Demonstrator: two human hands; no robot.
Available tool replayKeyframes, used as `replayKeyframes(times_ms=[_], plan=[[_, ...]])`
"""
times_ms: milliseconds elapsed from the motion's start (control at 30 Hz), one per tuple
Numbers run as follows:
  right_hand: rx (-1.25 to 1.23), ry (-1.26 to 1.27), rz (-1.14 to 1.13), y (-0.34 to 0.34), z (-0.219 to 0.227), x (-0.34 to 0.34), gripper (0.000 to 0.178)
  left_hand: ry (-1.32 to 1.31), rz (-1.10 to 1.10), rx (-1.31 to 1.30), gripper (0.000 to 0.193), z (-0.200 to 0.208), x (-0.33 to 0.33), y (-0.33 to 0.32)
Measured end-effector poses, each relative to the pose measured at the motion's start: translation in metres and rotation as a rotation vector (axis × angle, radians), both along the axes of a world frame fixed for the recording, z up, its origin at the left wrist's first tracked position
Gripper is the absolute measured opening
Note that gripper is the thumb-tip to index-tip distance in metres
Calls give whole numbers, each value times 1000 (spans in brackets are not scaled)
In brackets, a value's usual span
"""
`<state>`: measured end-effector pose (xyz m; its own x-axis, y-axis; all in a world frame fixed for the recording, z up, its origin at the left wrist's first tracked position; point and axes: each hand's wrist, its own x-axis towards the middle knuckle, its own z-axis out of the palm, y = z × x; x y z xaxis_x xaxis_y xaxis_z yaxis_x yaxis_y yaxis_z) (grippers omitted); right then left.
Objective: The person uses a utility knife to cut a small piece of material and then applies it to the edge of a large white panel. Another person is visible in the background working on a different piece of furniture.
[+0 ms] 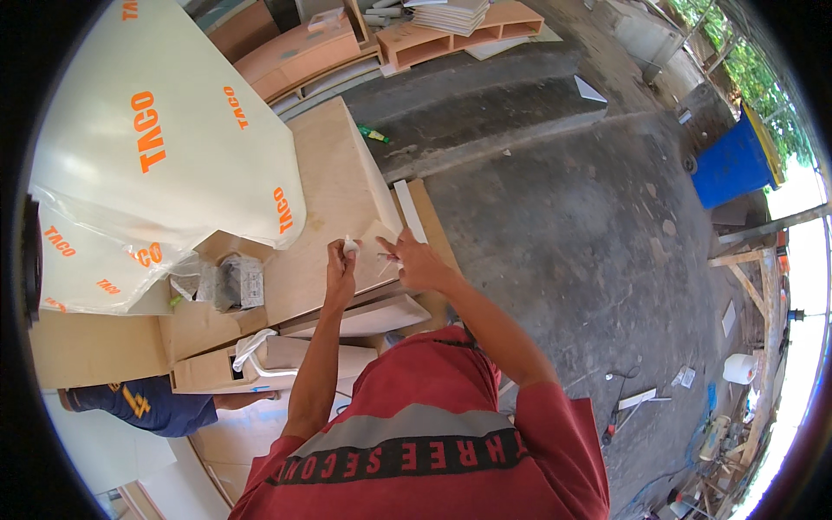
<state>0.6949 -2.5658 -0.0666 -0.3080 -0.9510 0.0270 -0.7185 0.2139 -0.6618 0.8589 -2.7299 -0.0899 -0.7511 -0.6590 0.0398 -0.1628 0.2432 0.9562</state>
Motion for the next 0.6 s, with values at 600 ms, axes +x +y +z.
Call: replayKeyframes(times_ms=[600], plan=[[229,1022,439,-8,-9,-33,68,-213,82,-333,24,-6,1,-5]])
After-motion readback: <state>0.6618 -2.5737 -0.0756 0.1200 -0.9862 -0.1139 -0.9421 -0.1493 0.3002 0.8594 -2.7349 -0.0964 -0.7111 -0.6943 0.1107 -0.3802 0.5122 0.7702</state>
